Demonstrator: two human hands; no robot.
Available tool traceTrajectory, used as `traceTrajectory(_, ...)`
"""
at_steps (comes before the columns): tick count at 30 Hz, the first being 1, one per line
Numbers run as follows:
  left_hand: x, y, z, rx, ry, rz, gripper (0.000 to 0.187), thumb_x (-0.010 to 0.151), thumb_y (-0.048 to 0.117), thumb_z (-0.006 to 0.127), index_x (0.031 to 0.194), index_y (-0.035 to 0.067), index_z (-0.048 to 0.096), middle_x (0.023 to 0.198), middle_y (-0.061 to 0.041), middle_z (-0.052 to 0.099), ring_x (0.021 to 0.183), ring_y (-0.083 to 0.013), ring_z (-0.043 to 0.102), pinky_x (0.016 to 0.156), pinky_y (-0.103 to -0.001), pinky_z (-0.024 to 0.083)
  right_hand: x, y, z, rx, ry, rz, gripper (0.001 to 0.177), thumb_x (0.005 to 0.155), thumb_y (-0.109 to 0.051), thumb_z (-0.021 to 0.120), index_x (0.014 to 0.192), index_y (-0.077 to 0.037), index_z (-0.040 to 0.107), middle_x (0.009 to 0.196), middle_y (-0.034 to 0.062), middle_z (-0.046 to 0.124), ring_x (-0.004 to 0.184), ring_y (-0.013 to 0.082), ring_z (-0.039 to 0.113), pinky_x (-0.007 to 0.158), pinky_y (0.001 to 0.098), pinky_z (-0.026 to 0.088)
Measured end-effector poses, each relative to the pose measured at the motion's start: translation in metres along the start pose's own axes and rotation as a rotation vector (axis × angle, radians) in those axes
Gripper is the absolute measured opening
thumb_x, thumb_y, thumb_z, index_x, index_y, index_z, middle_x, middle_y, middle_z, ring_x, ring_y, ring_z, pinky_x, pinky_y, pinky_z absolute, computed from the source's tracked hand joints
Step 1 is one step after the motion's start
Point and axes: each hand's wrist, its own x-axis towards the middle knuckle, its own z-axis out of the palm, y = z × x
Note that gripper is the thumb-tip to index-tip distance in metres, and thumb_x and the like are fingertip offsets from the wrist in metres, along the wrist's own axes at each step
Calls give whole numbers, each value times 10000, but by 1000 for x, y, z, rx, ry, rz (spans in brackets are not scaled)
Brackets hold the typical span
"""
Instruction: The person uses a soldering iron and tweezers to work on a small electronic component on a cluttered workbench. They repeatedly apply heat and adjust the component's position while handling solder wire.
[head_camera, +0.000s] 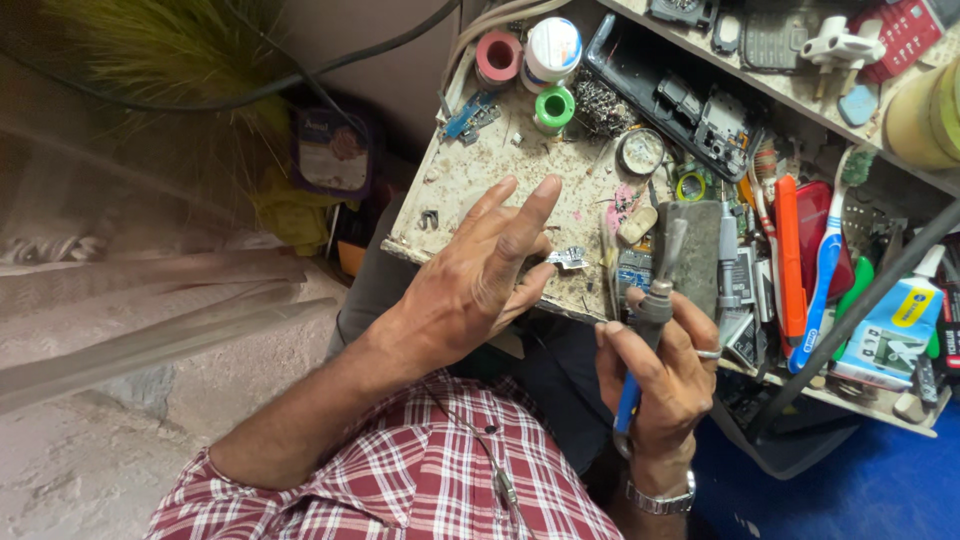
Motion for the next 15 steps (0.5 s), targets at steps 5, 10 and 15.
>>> traceTrajectory(5, 1, 2, -1, 1, 4, 3, 1003, 975, 45, 775, 1652, 117, 39, 1033, -64, 685, 1083, -229, 679, 1287, -540, 383, 4, -3, 2, 29, 21, 37, 329, 886, 44, 825, 1117, -112, 648, 1235, 133, 707, 1187, 386, 642, 1016, 451, 531)
traceTrajectory(10, 1, 3, -3, 1, 7, 1, 997, 974, 48, 779, 1652, 113, 50, 1021, -65, 686, 1076, -226, 678, 1287, -540, 386, 18, -5, 4, 63, -21, 32, 332, 875, 80, 789, 1116, -106, 654, 1203, 119, 720, 1203, 361, 658, 1009, 447, 535)
traceTrajectory(15, 1, 2, -2, -2, 11, -1, 997, 973, 51, 778, 1652, 111, 51, 1017, -65, 686, 1061, -223, 676, 1284, -537, 389, 33, -5, 10, 92, -43, -24, 269, 922, 48, 759, 1115, -92, 634, 1163, 132, 734, 1173, 344, 683, 1000, 458, 544)
